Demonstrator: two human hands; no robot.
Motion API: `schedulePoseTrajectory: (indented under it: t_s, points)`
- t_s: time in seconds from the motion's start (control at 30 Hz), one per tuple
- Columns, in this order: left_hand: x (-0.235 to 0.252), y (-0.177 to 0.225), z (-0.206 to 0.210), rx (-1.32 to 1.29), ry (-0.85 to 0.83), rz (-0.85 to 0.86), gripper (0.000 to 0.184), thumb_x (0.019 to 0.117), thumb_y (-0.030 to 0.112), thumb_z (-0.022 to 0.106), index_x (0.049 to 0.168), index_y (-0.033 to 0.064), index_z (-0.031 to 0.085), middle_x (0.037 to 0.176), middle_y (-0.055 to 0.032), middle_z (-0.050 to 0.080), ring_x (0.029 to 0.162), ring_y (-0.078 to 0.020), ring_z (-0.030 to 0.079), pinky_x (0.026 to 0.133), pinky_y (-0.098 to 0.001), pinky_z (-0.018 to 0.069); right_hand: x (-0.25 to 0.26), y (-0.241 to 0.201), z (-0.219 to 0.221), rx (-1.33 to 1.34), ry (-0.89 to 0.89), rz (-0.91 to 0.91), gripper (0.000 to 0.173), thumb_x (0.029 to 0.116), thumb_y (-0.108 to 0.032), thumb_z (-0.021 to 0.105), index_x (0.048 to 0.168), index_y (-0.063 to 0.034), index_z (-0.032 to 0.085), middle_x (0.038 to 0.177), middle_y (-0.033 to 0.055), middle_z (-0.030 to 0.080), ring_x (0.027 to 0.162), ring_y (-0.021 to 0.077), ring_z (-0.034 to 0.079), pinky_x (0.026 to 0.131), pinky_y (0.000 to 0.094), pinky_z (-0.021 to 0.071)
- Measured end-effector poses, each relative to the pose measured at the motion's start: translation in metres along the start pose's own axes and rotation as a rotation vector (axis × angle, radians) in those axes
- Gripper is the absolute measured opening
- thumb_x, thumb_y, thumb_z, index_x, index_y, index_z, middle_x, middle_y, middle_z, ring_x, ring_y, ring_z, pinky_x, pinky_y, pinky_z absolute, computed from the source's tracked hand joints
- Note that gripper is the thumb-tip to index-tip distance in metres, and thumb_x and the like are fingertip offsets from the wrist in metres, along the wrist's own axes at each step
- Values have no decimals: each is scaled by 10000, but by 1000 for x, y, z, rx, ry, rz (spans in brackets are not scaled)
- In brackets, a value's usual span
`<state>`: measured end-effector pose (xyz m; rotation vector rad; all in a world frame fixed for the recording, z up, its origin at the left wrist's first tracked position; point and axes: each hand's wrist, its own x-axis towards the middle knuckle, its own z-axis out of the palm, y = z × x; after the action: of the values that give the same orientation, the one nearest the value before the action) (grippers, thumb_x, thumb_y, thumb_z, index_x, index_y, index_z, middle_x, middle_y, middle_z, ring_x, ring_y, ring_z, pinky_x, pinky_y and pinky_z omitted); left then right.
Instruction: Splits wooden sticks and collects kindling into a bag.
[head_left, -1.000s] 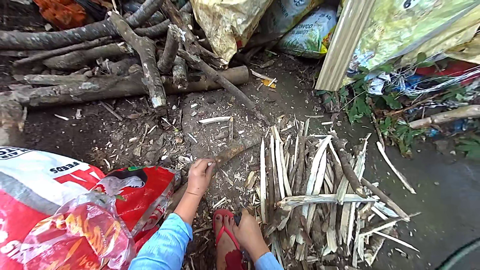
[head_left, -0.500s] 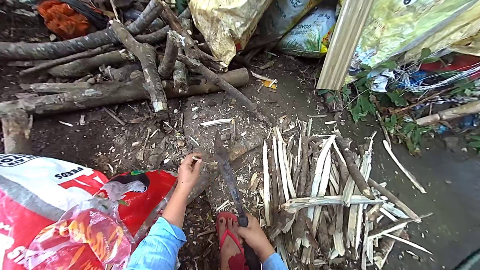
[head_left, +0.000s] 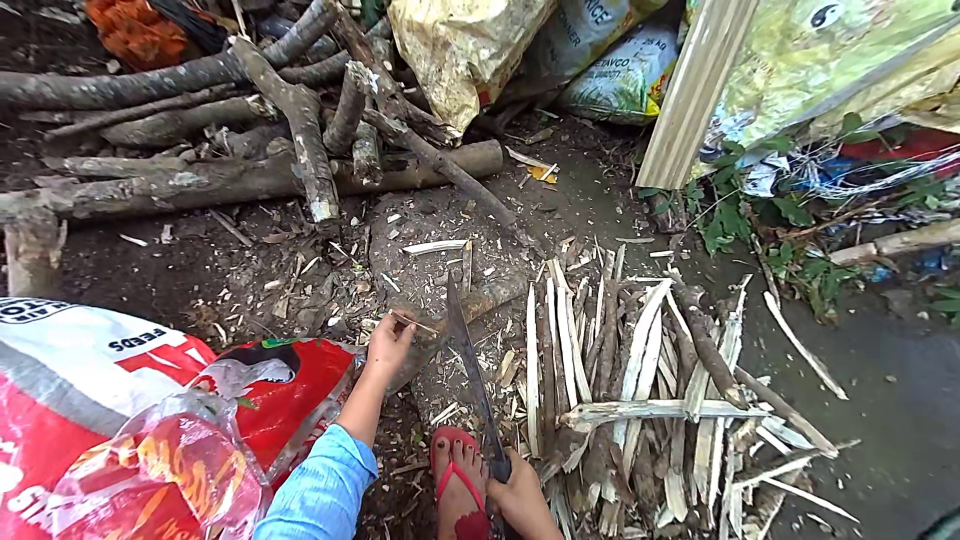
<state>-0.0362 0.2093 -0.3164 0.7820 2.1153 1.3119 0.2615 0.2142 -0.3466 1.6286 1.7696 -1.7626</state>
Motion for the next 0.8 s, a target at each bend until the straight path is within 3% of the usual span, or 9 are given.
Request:
schedulePoseTrajectory:
  t_s: [0.07, 0.13, 0.2, 0.3, 0.43, 0.57, 0.63, 0.7, 0.8]
  points:
    - [0, 1, 0, -23, 30, -8, 251, 996, -7, 574, 1226, -103, 598, 1119, -194, 678, 926, -162, 673, 858, -307, 555, 3, 1, -1, -37, -9, 21, 483, 833, -62, 719, 1277, 65, 578, 895, 193, 671, 689, 267, 670, 701, 457, 580]
    - [1, 1, 2, -103, 83, -92, 300, 1007, 11, 586, 1281, -109, 561, 1101, -202, 666, 900, -192, 691, 830, -345, 586, 7, 2, -3, -62, -15, 41, 504, 849, -66, 722, 1310, 63, 565, 926, 210, 677, 714, 281, 680, 720, 466, 582]
    - [2, -4, 5, -202, 145, -196, 339, 1013, 25, 599, 1322, -94, 524, 1040, -169, 652, 816, -160, 686, 744, -319, 597, 10, 2, -4, -60, -23, 56, 518, 860, -66, 727, 1331, 64, 554, 959, 222, 679, 735, 286, 684, 739, 467, 582]
    - [0, -7, 7, -268, 131, -333, 349, 1043, 53, 573, 1356, -75, 484, 1001, -151, 642, 765, -146, 666, 704, -313, 582, 14, 7, 0, 5, -44, 46, 503, 854, -48, 722, 1307, 76, 544, 916, 193, 658, 672, 244, 654, 699, 426, 577]
    - [-9, -2, 20, -128, -163, -412, 328, 1083, 77, 463, 1378, -63, 496, 1141, -198, 625, 853, -213, 676, 791, -378, 589, 8, 19, 9, 126, 8, -37, 411, 808, -70, 723, 1178, 60, 600, 797, 130, 654, 597, 196, 634, 633, 398, 575]
    - [-9, 6, 56, 289, -569, -375, 400, 1098, 174, 413, 1451, -5, 471, 1214, -275, 625, 1060, -381, 643, 948, -550, 502, -13, 27, 13, 266, 112, -82, 439, 779, -7, 713, 1189, 100, 599, 757, 110, 644, 565, 155, 610, 589, 352, 562]
    - [-4, 6, 81, 451, -642, -338, 431, 1099, 227, 464, 1460, -9, 466, 1307, -291, 607, 1210, -424, 613, 1043, -583, 466, -20, 31, 10, 315, 167, -56, 438, 787, 12, 700, 1193, 118, 575, 742, 107, 643, 542, 138, 615, 570, 326, 571]
    - [1, -3, 105, 583, -632, -292, 499, 1058, 228, 565, 1492, 4, 463, 1480, -270, 508, 1331, -425, 553, 1113, -573, 446, -23, 35, 7, 384, 215, -28, 392, 803, 36, 681, 1167, 119, 563, 702, 91, 637, 510, 123, 607, 547, 301, 568]
    - [6, -9, 127, 781, -638, -281, 543, 1016, 115, 587, 1524, 29, 416, 1583, -264, 380, 1313, -468, 554, 1044, -601, 496, -19, 45, 6, 501, 259, 9, 318, 817, 46, 642, 1118, 96, 550, 664, 83, 629, 489, 129, 598, 525, 302, 562]
